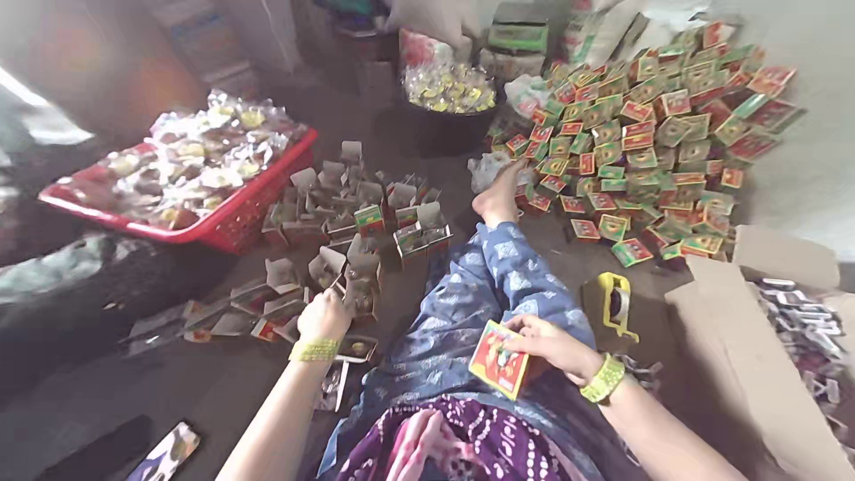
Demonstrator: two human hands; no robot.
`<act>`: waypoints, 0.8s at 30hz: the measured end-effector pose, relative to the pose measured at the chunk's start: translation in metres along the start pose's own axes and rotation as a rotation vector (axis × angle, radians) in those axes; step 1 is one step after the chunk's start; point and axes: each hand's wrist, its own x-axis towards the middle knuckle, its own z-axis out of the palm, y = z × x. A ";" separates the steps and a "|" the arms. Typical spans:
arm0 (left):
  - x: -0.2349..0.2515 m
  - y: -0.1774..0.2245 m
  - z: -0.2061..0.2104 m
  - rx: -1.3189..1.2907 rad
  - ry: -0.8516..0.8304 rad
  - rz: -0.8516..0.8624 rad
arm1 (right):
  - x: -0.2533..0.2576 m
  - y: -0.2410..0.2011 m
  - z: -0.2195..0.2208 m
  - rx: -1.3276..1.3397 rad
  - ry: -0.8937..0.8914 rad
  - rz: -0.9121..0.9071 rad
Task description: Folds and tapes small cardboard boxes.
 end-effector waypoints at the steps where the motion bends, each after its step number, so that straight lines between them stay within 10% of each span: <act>1: 0.018 -0.012 0.019 0.017 0.077 0.039 | 0.006 -0.010 -0.009 -0.100 -0.023 0.045; 4: 0.032 -0.018 0.036 0.007 0.160 0.120 | 0.019 -0.074 -0.048 -0.340 0.256 -0.035; 7: 0.036 -0.014 0.042 -0.002 0.250 0.204 | 0.028 -0.164 -0.111 0.077 0.785 -0.554; 12: 0.036 -0.013 0.054 -0.075 0.402 0.378 | -0.002 -0.257 -0.148 0.399 0.892 -1.034; 24: -0.027 0.040 0.023 -0.909 0.471 0.966 | -0.003 -0.033 -0.058 -0.636 0.481 -0.521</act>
